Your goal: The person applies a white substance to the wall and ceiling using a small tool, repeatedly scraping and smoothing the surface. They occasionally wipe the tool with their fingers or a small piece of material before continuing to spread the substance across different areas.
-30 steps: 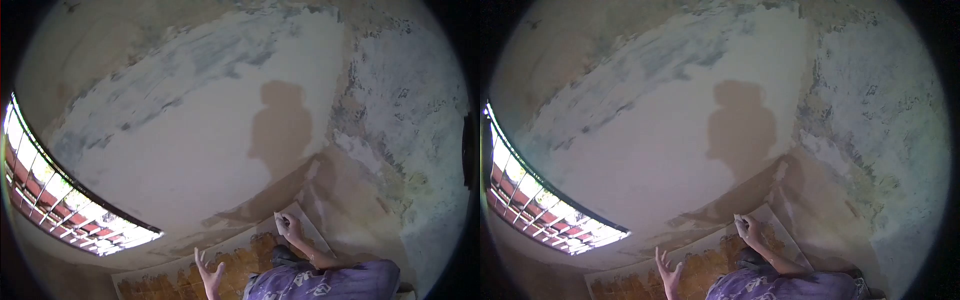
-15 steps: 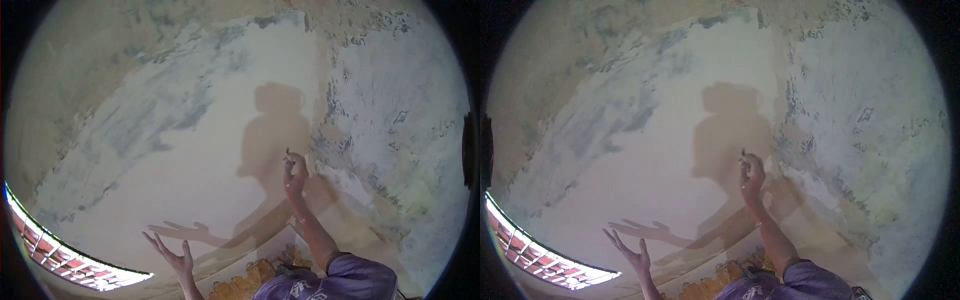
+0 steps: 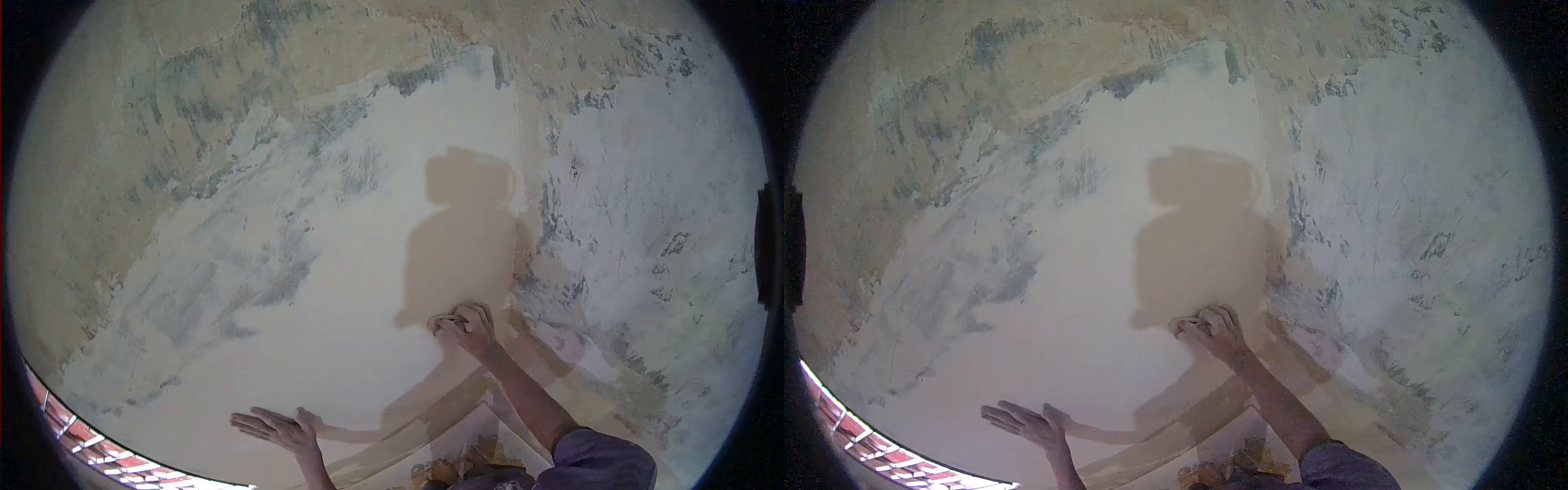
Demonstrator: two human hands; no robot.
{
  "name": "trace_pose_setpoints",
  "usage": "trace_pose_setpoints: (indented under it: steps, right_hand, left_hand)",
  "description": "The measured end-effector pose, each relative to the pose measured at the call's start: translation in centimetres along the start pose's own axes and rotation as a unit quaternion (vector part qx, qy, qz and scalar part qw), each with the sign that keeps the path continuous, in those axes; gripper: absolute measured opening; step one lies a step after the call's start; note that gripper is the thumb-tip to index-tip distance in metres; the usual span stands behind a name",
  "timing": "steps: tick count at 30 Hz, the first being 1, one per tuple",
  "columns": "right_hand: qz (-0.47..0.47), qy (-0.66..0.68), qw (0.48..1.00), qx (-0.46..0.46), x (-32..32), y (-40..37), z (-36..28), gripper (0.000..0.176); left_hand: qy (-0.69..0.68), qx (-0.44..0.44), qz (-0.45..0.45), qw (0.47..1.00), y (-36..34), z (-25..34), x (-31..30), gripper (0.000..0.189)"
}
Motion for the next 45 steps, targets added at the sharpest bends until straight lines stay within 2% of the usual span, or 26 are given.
trace_pose_setpoints:
  steps: [2,3,4,6,7,9,11,13,14,16,17,21,23,26,29,32,35,38,39,41,44,45]
  right_hand:
    - [-0.016,0.167,0.984,0.063,0.3,0.3,1.0,0.03]
    - [0.025,0.26,0.945,0.199,0.6,0.0,2.0,0.027]
    - [0.067,0.345,0.878,0.325,0.9,-0.2,3.3,0.024]
    - [0.138,0.228,0.891,0.368,-2.4,4.0,3.4,0.024]
    - [0.16,0.024,0.948,0.275,-6.5,9.5,2.2,0.026]
    - [0.181,0.054,0.95,0.249,-7.9,13.7,1.9,0.029]
    - [0.161,-0.02,0.98,0.114,-8.0,16.4,-0.1,0.026]
    - [0.132,-0.089,0.987,0.026,-7.7,18.5,-0.2,0.025]
    - [0.112,-0.118,0.987,0.009,-7.2,19.4,0.5,0.025]
    - [0.176,-0.059,0.983,0.003,-9.1,23.6,0.9,0.022]
    - [0.259,0.029,0.965,0.013,-11.1,26.6,0.1,0.02]
    - [0.251,-0.044,0.965,-0.067,-11.3,29.5,-2.4,0.014]
    - [0.236,-0.077,0.961,-0.12,-11.2,29.9,-3.6,0.015]
    - [0.226,0.021,0.966,0.125,-13.4,31.3,-2.6,0.014]
    - [0.263,0.009,0.961,-0.085,-11.6,31.1,-4.7,0.012]
    - [0.141,0.135,0.972,-0.131,-12.0,30.5,-2.9,0.009]
    - [0.277,-0.005,0.959,0.064,-12.5,31.8,-5.7,0.004]
    - [0.153,-0.055,0.976,-0.148,-11.4,30.7,-7.4,0.004]
    - [0.159,0.003,0.974,-0.16,-11.4,30.7,-7.1,0.005]
    - [0.171,0.12,0.961,-0.18,-11.8,31.0,-5.8,0.007]
    - [0.239,0.018,0.969,-0.062,-12.1,31.4,-4.0,0.014]
    - [0.232,-0.005,0.972,-0.045,-12.4,31.8,-3.9,0.016]
  left_hand:
    - [0.021,0.018,0.027,0.999,-0.2,-0.4,0.5,0.082]
    - [0.02,0.02,0.027,0.999,-0.2,-0.6,0.4,0.082]
    - [0.018,0.02,0.029,0.999,-0.1,-0.4,0.3,0.082]
    - [0.013,0.021,0.035,0.999,-0.3,-0.6,0.5,0.082]
    - [0.015,0.024,0.04,0.999,-0.3,-0.6,0.6,0.082]
    - [0.018,0.029,0.049,0.998,-0.1,-0.6,0.7,0.081]
    - [0.012,0.035,0.042,0.998,-0.3,-0.8,0.6,0.081]
    - [0.005,0.038,0.035,0.999,-0.3,-0.9,0.9,0.08]
    - [0.003,0.041,0.029,0.999,-0.4,-1.1,0.9,0.081]
    - [0.007,0.042,-0.002,0.999,-0.9,-1.6,0.9,0.083]
    - [0.012,0.041,-0.026,0.999,-1.2,-1.8,0.7,0.086]
    - [0.019,0.057,-0.116,0.991,-1.5,-2.6,-0.8,0.094]
    - [-0.026,0.052,-0.21,0.976,-2.3,-3.6,-0.6,0.097]
    - [-0.06,0.048,-0.308,0.948,-2.4,-4.2,-1.4,0.098]
    - [-0.076,0.041,-0.37,0.925,-1.9,-4.4,-2.1,0.098]
    - [-0.092,0.025,-0.406,0.909,-1.3,-4.0,-2.7,0.1]
    - [-0.099,0.017,-0.426,0.899,-0.8,-3.9,-3.3,0.102]
    - [-0.092,0.022,-0.429,0.898,-0.8,-3.9,-3.1,0.103]
    - [-0.086,0.027,-0.429,0.899,-0.9,-4.0,-3.1,0.103]
    - [-0.09,0.029,-0.431,0.897,-0.6,-3.9,-3.2,0.103]
    - [-0.095,0.034,-0.421,0.901,-1.4,-4.3,-3.0,0.105]
    - [-0.098,0.038,-0.408,0.907,-1.2,-4.3,-2.8,0.106]
Point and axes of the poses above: each hand's wrist, its own y-axis towards the middle knuckle, its own x-axis out of the palm, z = x × y, the point moved 2 cm from there along y, towards the middle knuckle, and after that the axes turned 13 degrees about -z, right-handed, at the moved point
